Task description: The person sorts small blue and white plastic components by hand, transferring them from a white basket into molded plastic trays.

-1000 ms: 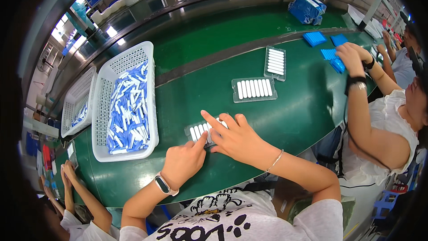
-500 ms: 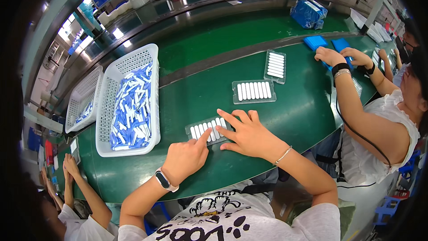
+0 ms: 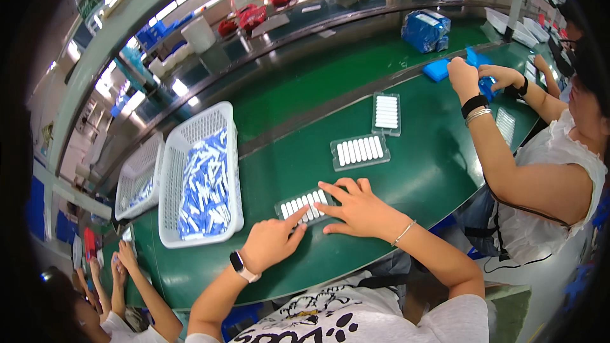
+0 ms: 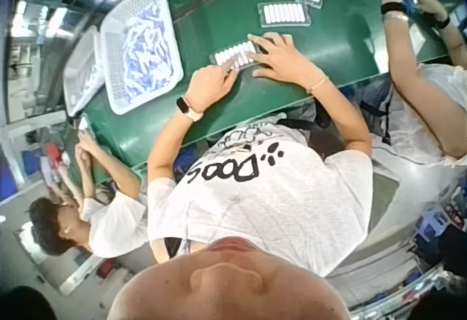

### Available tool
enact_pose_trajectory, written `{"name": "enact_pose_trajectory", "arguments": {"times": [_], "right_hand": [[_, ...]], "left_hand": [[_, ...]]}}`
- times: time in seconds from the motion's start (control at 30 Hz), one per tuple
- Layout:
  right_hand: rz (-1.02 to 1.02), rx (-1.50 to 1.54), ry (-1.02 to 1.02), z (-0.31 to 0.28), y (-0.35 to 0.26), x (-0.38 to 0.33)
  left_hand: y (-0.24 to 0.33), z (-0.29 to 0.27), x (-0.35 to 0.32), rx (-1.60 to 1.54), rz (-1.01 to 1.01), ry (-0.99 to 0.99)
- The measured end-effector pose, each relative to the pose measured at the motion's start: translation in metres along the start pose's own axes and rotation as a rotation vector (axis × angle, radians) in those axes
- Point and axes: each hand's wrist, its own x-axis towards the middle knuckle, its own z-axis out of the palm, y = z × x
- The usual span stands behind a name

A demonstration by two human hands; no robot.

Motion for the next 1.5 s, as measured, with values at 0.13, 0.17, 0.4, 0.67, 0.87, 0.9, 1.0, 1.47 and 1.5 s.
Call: {"name": "enact_pose_trajectory", "arguments": {"times": [0.13, 0.17, 0.4, 0.67, 0.87, 0.9, 1.0, 1.47, 1.5], "right_hand": [[0.039, -0.014, 0.091, -0.007, 0.025, 0.013], [0.081, -0.050, 0.075, -0.015, 0.037, 0.017], [0.244, -0.037, -0.274, -0.029, 0.103, 0.014], [0.302, -0.054, -0.357, -0.043, 0.090, -0.008], [0.402, -0.129, -0.176, -0.052, 0.059, 0.007], [0.366, -0.084, -0.076, -0.056, 0.050, 0.010], [0.355, 0.088, 0.089, -0.057, 0.032, 0.002], [-0.295, 0.299, 0.128, -0.004, -0.082, 0.196], [-0.373, 0.321, 0.107, 0.011, -0.091, 0.213]], "left_hand": [[-0.011, 0.003, 0.001, 0.065, -0.093, 0.101], [-0.013, 0.002, 0.004, 0.080, -0.068, 0.114], [-0.019, 0.006, -0.002, 0.086, -0.215, 0.051], [-0.010, 0.015, 0.071, 0.042, -0.057, 0.084], [0.011, 0.007, 0.101, -0.374, -0.099, 0.209], [0.014, 0.020, 0.103, -0.566, -0.042, 0.311], [0.029, -0.024, 0.076, -1.461, -0.154, -0.091], [-0.094, -0.069, -0.077, -2.598, -0.309, 0.613], [-0.112, -0.061, -0.087, -2.609, -0.155, 0.671]]}}
